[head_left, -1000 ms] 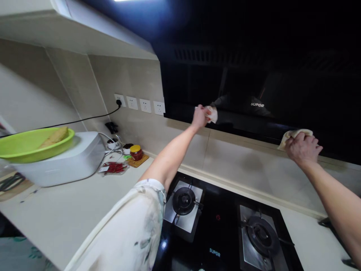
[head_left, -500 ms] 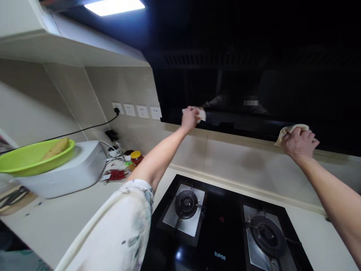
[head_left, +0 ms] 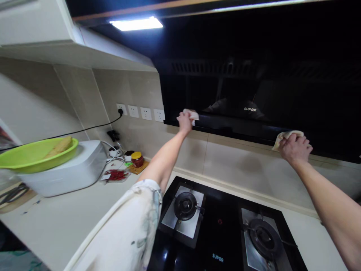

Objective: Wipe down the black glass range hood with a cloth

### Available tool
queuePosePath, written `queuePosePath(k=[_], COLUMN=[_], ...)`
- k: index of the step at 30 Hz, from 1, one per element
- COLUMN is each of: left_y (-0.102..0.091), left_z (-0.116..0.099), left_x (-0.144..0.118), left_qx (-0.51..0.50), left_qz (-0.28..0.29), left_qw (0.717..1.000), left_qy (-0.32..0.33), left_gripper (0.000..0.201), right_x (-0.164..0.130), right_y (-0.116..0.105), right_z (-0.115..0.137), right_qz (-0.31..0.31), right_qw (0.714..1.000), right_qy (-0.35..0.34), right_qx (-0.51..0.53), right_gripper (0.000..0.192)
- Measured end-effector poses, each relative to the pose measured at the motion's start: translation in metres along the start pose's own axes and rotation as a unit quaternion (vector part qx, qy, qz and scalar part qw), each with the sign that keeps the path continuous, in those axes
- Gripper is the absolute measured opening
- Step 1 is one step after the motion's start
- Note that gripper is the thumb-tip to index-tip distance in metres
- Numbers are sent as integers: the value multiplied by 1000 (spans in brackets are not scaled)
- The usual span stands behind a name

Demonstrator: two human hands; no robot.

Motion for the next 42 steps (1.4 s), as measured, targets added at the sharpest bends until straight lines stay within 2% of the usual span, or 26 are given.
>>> queuePosePath(k=[2, 5, 7, 9, 11, 14, 17, 20, 22, 24, 26, 27, 29, 32, 36, 40, 42], left_y=[-29, -67, -82, -85, -74, -41, -4, 26, 44, 55, 58, 57, 51, 33, -6, -54, -71], left_z=[33, 66, 73, 66, 44, -14, -88, -155, -194, -225, -241, -244, -238, -202, -118, -22, 6], left_x=[10, 22, 36, 55, 71, 75, 48, 7, -20, -41, -48, -44, -25, 16, 64, 106, 124], left_qx=[9, 3, -5, -18, -50, -94, -46, -39, -24, -12, -17, -24, -35, -53, -72, -52, -38], left_qz=[-67, -159, -205, -223, -206, -150, -87, -39, 43, 116, 146, 145, 125, 64, -42, -124, -134], left_qw=[994, 975, 961, 956, 962, 977, 995, 994, 974, 925, 885, 882, 897, 936, 971, 990, 990], left_qy=[-83, -156, -183, -191, -172, -117, -8, 94, 221, 362, 441, 449, 422, 341, 225, 36, -26], left_gripper=[23, 32, 40, 43, 44, 57, 80, 86, 74, 57, 50, 52, 62, 67, 62, 68, 75], right_x=[-1, -1, -1, -1, -2, -3, -4, -4, -5, -5, -5, -5, -5, -4, -5, -7, -7], right_y=[0, 4, 7, 9, 7, 3, 1, 2, 3, 3, 2, 2, 1, 0, -1, -4, -6], right_z=[2, 2, 1, 1, 1, 4, 6, 6, 5, 4, 2, 2, 1, 2, 3, 6, 8], right_qz=[-6, -30, -33, -27, -24, -22, -21, -22, -26, -38, -47, -49, -46, -39, -39, -20, -3], right_qw=[1000, 999, 999, 999, 999, 999, 999, 999, 999, 999, 998, 998, 998, 998, 998, 999, 1000], right_qy=[2, 5, 10, 12, 12, 10, 12, 14, 11, 7, 7, 8, 7, 4, 5, 10, 14], right_qx=[11, 22, 23, 20, 21, 24, 23, 25, 26, 28, 28, 29, 32, 41, 46, 32, 24], right_gripper=[59, 58, 58, 58, 58, 57, 58, 58, 58, 58, 57, 57, 56, 57, 56, 55, 58])
Point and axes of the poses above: each hand's wrist, its own x-axis towards the middle knuckle, its own y-axis out of the palm, z = x × y, the point moved 4 cm from there along x, towards the middle knuckle, and after that the axes turned 12 degrees about -z, right-handed, at the moved point
